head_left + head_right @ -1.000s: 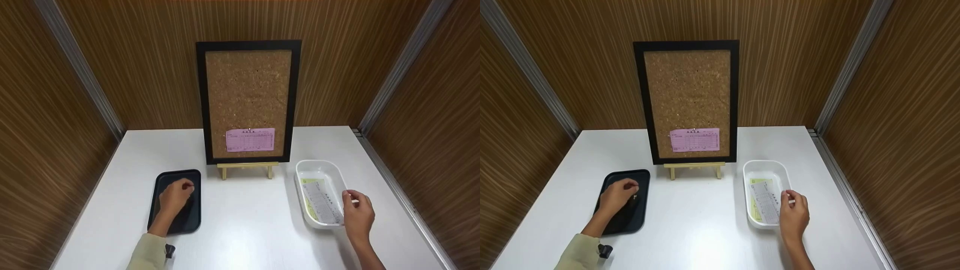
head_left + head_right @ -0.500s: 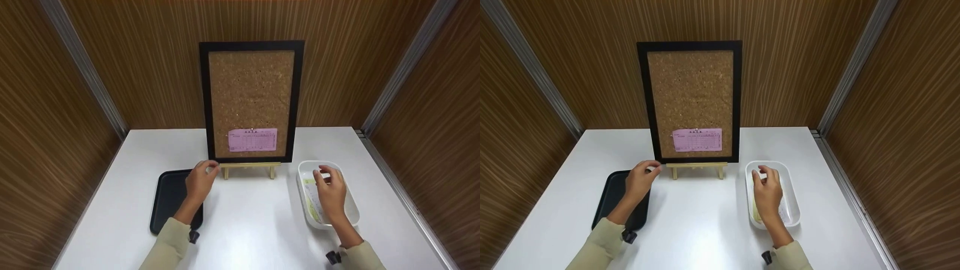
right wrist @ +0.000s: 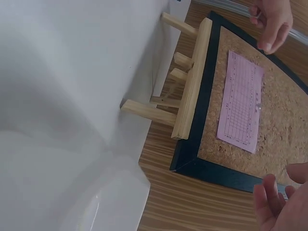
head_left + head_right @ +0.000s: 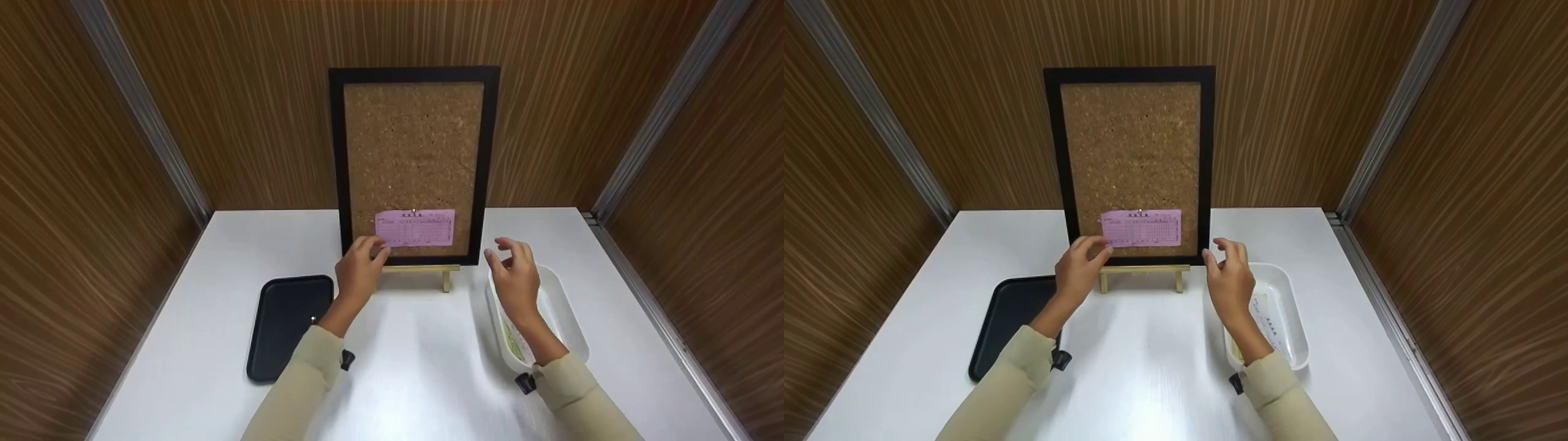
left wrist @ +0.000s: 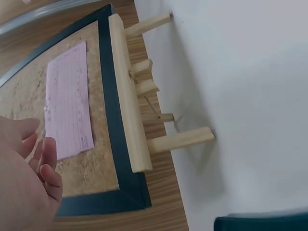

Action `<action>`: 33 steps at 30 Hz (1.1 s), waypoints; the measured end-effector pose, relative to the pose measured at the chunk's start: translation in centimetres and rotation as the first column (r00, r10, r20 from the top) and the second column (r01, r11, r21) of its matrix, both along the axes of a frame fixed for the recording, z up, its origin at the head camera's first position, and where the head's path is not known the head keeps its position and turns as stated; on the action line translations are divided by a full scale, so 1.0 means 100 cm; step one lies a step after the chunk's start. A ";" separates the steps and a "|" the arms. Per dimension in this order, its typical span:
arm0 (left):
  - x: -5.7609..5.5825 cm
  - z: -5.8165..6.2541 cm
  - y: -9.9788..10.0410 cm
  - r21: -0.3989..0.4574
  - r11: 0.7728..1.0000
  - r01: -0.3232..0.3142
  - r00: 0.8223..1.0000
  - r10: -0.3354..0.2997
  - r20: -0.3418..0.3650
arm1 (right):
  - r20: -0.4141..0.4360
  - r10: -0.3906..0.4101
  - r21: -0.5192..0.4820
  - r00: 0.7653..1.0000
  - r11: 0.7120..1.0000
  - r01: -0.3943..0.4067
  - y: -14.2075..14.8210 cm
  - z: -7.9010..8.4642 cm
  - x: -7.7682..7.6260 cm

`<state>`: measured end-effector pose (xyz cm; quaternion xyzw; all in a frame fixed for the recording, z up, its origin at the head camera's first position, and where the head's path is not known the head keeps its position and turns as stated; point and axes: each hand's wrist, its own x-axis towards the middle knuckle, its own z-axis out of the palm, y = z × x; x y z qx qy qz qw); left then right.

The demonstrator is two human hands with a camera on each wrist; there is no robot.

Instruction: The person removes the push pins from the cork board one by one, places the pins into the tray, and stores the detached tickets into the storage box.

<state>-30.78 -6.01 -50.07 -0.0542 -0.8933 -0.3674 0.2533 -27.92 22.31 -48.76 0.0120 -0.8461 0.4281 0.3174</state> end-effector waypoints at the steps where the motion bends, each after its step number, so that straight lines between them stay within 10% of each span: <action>1: -0.003 0.002 0.003 -0.009 1.000 0.000 1.000 -0.001 -0.009 | 0.002 0.000 0.007 1.000 1.000 0.000 -0.002 0.001 -0.003; 33: -0.064 0.017 0.052 0.058 0.998 -0.036 0.990 0.043 -0.132 | -0.018 0.058 0.134 0.998 0.990 -0.055 -0.053 0.003 -0.077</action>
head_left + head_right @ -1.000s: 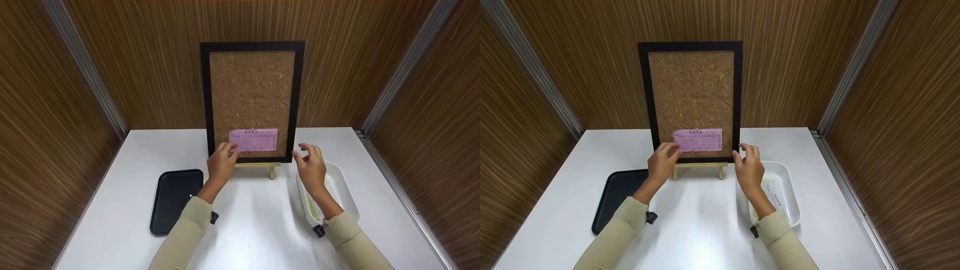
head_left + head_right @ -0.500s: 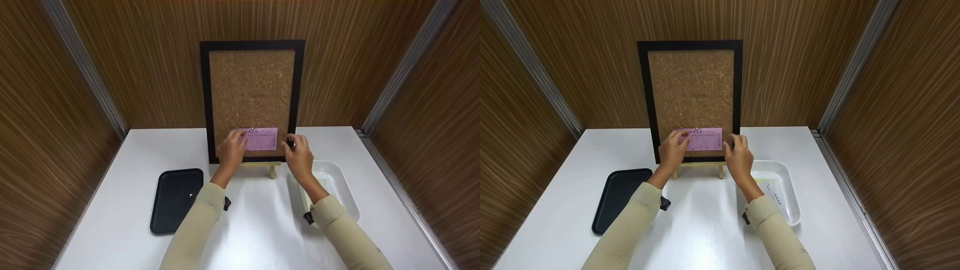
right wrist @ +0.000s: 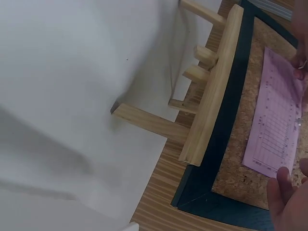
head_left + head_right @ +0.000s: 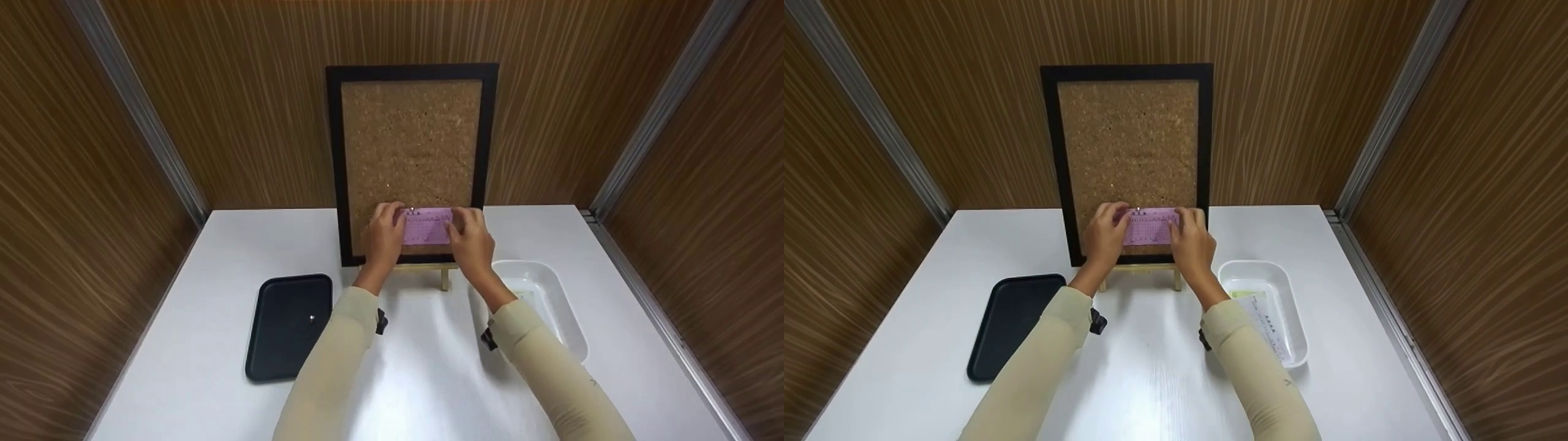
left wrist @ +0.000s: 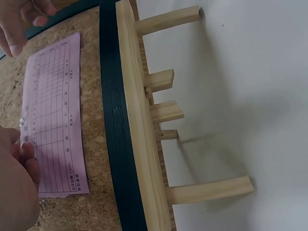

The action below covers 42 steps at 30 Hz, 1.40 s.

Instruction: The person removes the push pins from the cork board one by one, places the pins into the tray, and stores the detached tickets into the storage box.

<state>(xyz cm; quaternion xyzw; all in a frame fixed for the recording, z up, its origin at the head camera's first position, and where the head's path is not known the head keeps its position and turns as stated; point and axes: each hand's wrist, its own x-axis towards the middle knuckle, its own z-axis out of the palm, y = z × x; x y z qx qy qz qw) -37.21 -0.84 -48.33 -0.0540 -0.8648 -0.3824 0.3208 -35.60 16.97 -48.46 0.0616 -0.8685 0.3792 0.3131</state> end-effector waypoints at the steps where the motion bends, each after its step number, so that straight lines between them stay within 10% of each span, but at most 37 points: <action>1: -0.001 0.000 0.001 0.006 1.000 0.009 1.000 -0.009 -0.001 | 0.003 -0.002 0.005 1.000 1.000 0.002 -0.001 0.000 -0.002; 42: -0.003 -0.004 0.021 -0.074 0.985 -0.155 0.986 0.159 0.052 | -0.219 -0.074 0.166 0.973 0.980 0.112 -0.008 -0.017 -0.028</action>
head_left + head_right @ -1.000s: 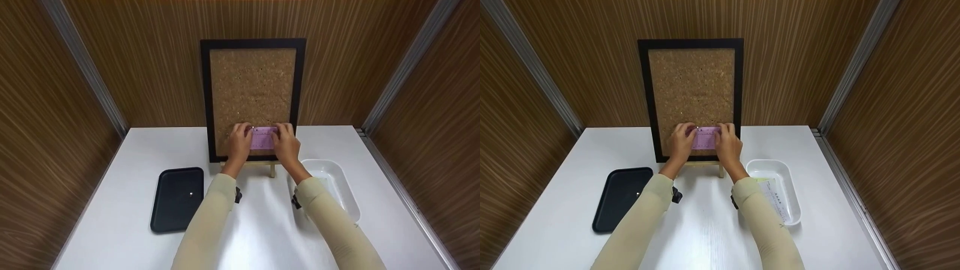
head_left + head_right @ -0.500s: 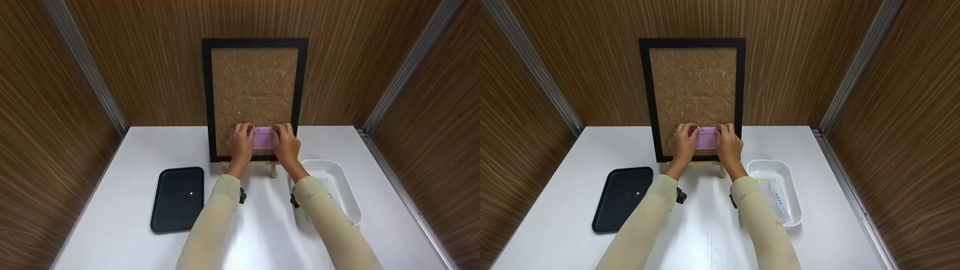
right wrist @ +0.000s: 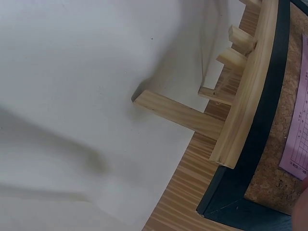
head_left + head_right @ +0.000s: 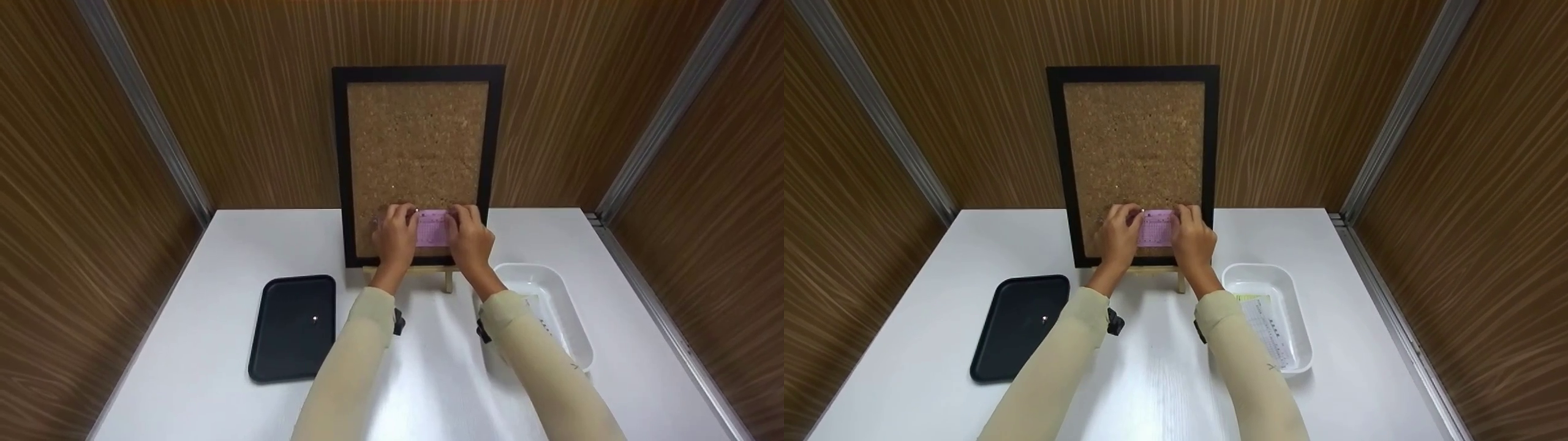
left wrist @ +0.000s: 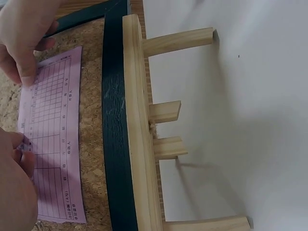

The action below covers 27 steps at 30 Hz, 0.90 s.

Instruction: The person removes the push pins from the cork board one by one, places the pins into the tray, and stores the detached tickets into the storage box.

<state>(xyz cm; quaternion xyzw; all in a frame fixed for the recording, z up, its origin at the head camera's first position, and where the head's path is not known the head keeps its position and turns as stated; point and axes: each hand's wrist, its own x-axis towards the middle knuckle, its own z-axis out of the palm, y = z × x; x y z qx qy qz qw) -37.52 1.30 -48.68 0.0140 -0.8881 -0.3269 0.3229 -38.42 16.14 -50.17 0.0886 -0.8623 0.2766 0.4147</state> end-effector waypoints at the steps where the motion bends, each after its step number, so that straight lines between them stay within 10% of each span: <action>1: 0.000 0.000 0.000 -0.004 1.000 -0.002 1.000 0.002 -0.002 | -0.001 -0.004 0.006 1.000 1.000 0.004 0.001 0.000 0.000; 27: 0.000 0.000 -0.001 -0.009 1.000 -0.008 1.000 0.008 -0.011 | -0.045 0.039 0.036 0.998 0.999 -0.038 0.001 0.000 -0.006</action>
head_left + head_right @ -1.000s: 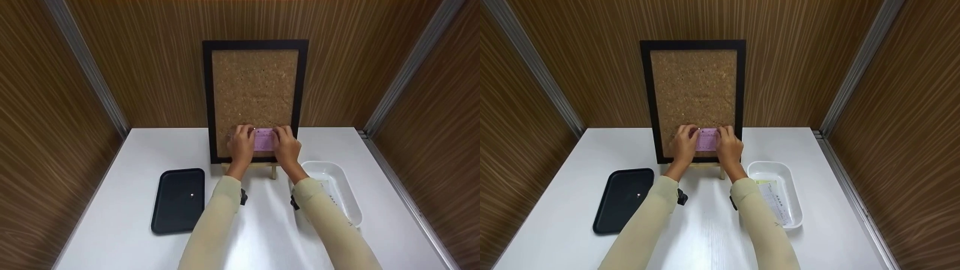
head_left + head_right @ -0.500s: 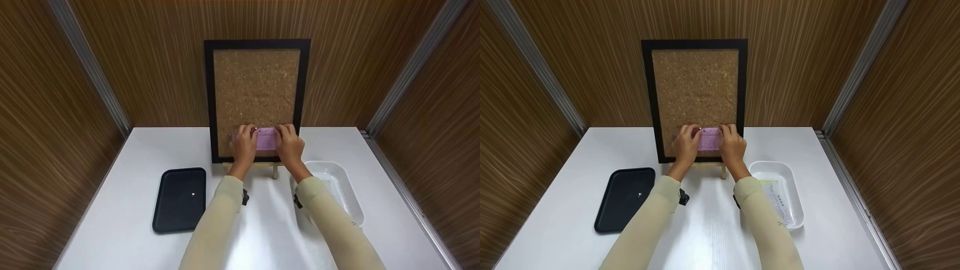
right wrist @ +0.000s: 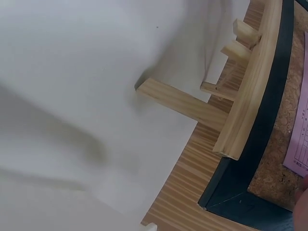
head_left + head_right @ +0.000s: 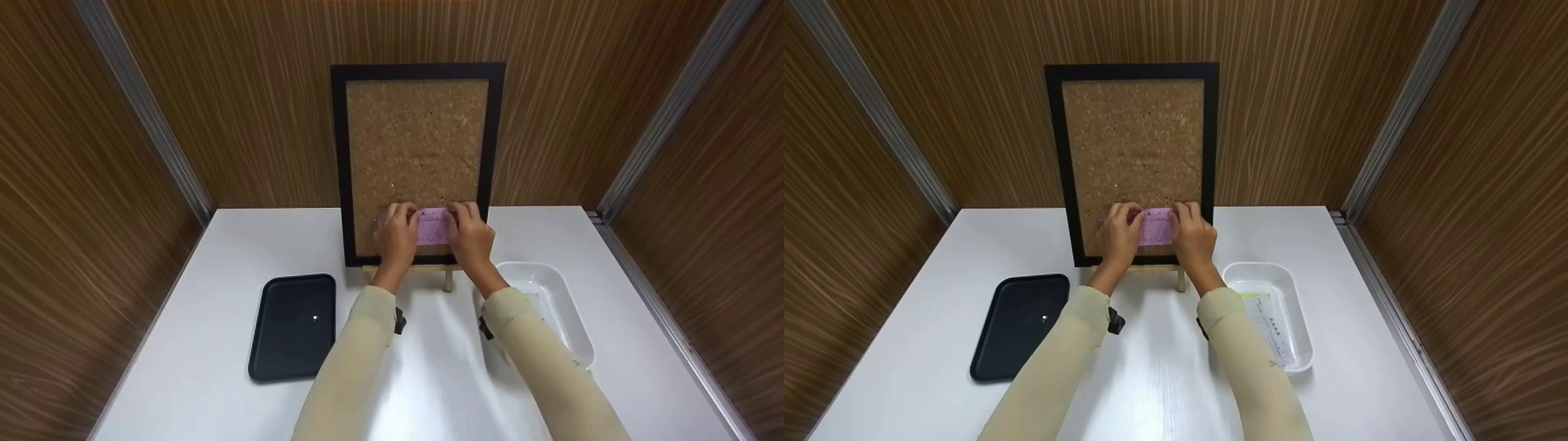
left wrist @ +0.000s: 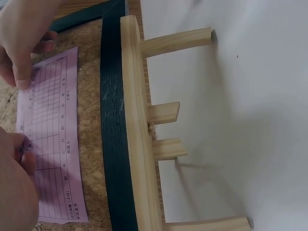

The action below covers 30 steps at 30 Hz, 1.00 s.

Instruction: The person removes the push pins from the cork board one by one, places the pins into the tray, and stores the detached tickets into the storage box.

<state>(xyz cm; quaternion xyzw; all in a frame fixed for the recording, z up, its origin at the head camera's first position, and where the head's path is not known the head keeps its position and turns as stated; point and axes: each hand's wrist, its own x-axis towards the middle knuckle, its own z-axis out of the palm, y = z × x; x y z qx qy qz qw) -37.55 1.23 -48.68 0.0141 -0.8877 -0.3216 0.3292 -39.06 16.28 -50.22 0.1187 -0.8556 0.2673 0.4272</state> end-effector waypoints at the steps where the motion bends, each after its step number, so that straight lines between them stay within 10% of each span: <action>1: 0.000 0.000 0.000 0.005 1.000 0.004 1.000 -0.004 0.004 | 0.002 0.001 0.002 1.000 1.000 -0.001 0.000 0.000 0.000; 30: 0.002 0.002 0.001 0.051 0.998 0.039 0.998 -0.041 0.042 | -0.071 -0.087 -0.067 0.994 0.994 0.083 -0.008 -0.006 0.002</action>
